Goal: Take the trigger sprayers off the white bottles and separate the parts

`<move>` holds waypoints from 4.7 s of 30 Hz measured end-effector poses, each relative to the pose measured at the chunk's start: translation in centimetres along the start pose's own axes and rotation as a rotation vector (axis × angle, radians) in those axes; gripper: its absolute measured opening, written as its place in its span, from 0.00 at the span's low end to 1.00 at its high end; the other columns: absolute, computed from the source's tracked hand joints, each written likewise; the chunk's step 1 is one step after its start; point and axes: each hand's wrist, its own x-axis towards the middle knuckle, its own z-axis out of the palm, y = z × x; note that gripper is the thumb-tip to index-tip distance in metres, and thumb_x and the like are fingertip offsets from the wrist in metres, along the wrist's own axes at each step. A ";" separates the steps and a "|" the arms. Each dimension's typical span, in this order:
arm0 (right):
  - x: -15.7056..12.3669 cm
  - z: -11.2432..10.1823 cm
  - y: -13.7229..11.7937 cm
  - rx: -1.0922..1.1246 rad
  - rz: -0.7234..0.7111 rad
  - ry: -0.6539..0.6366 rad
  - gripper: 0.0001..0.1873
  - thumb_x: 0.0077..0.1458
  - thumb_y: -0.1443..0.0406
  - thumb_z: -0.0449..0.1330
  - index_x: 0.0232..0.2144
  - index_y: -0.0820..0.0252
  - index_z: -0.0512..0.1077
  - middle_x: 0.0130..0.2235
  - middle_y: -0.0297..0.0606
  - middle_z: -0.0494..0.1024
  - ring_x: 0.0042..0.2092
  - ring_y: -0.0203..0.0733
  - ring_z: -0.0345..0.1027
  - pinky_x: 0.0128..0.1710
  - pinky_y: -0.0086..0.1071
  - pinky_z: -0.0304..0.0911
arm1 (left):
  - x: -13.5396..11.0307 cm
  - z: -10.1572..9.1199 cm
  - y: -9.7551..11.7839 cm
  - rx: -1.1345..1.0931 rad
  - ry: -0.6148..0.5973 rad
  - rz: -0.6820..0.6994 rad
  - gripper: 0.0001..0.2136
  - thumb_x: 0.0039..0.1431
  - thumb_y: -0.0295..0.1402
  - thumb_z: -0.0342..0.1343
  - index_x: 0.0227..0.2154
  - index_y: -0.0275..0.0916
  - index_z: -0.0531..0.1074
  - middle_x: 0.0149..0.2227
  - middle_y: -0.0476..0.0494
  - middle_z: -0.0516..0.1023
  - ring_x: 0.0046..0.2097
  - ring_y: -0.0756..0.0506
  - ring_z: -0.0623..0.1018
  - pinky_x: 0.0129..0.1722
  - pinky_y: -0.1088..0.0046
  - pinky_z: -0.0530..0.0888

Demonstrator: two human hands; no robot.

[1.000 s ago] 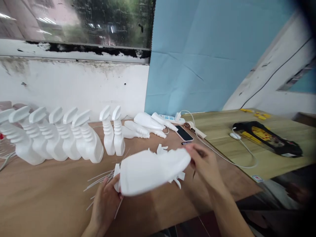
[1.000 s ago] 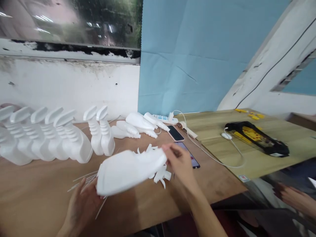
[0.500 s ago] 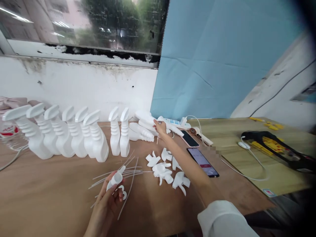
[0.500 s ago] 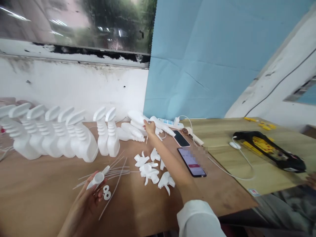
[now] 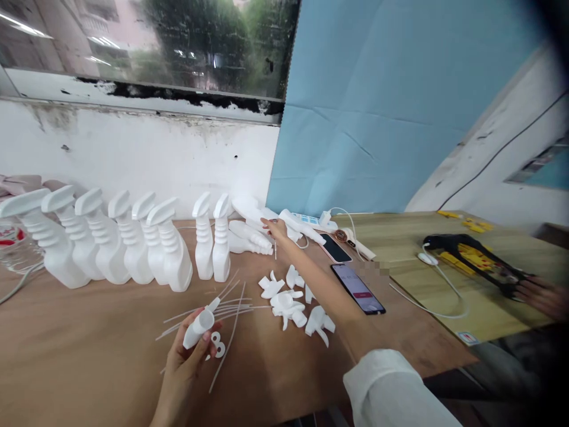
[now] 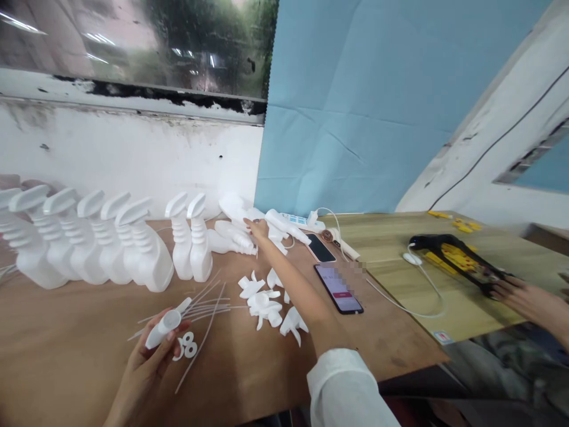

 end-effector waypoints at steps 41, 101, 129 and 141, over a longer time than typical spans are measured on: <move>-23.9 -10.6 -0.5 0.456 -0.379 -0.209 0.05 0.45 0.68 0.64 0.25 0.58 0.70 0.24 0.31 0.72 0.20 0.33 0.68 0.18 0.24 0.64 | 0.0 2.4 0.0 0.149 -0.332 -0.120 0.28 0.44 0.57 0.52 0.07 0.35 0.58 0.04 0.54 0.56 0.08 0.59 0.51 0.08 0.84 0.49; -23.5 -6.9 -0.1 0.467 0.106 -0.351 0.20 0.45 0.60 0.62 0.15 0.59 0.55 0.15 0.28 0.68 0.15 0.30 0.61 0.10 0.20 0.56 | 1.4 -0.5 -1.4 0.225 -0.507 -0.158 0.27 0.43 0.52 0.57 0.40 0.34 0.68 0.06 0.61 0.55 0.08 0.59 0.49 0.08 0.84 0.48; -22.1 -5.1 5.3 0.364 0.158 -0.437 0.15 0.45 0.62 0.59 0.17 0.58 0.55 0.13 0.26 0.65 0.14 0.29 0.54 0.10 0.20 0.46 | 1.8 0.3 4.7 1.410 -0.453 0.260 0.13 0.46 0.31 0.56 0.37 0.48 0.75 0.14 0.51 0.70 0.19 0.48 0.68 0.21 0.78 0.55; -23.2 -6.9 3.2 -0.104 -0.277 -0.582 0.09 0.56 0.67 0.49 0.28 0.60 0.67 0.25 0.31 0.68 0.25 0.33 0.63 0.25 0.26 0.58 | 1.9 0.1 4.9 1.021 -0.303 0.268 0.19 0.47 0.41 0.58 0.44 0.42 0.71 0.23 0.52 0.71 0.23 0.51 0.66 0.23 0.79 0.62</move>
